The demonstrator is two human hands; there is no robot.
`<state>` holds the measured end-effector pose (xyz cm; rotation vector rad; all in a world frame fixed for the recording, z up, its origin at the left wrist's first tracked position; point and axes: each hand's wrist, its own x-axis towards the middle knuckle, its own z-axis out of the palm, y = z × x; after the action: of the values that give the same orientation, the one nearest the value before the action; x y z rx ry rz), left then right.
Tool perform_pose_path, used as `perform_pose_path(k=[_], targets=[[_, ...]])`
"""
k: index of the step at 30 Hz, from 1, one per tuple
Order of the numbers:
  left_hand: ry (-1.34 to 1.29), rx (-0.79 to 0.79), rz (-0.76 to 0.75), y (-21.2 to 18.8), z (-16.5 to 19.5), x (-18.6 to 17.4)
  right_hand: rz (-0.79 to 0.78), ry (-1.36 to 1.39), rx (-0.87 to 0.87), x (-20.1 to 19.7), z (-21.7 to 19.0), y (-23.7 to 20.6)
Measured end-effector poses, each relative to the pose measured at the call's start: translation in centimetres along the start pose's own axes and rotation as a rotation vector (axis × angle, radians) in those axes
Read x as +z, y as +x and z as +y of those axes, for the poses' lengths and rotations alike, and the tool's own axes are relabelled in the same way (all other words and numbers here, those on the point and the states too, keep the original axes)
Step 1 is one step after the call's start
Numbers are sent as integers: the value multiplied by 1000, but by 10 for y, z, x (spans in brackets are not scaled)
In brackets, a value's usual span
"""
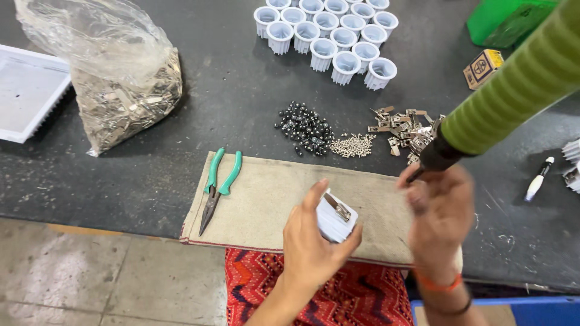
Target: The person uses a green electric screwdriver to drive screws into white plastic lamp holder parts, fitting small metal contacts and screw terminals into each socket body. They assemble the parts one at a time and set finished holders aside, repeating the cycle across the episode.
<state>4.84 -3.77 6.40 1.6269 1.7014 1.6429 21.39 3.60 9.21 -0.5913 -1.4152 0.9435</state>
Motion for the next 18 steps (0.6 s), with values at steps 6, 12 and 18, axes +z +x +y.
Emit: perform_pose_path(k=[6, 12, 18], targets=[[61, 134, -80, -5, 18, 0, -110, -130, 234, -9, 17, -61], [77, 222, -91, -8, 25, -2, -121, -112, 269, -14, 12, -65], [108, 237, -92, -4, 28, -3, -45, 87, 303, -7, 22, -60]])
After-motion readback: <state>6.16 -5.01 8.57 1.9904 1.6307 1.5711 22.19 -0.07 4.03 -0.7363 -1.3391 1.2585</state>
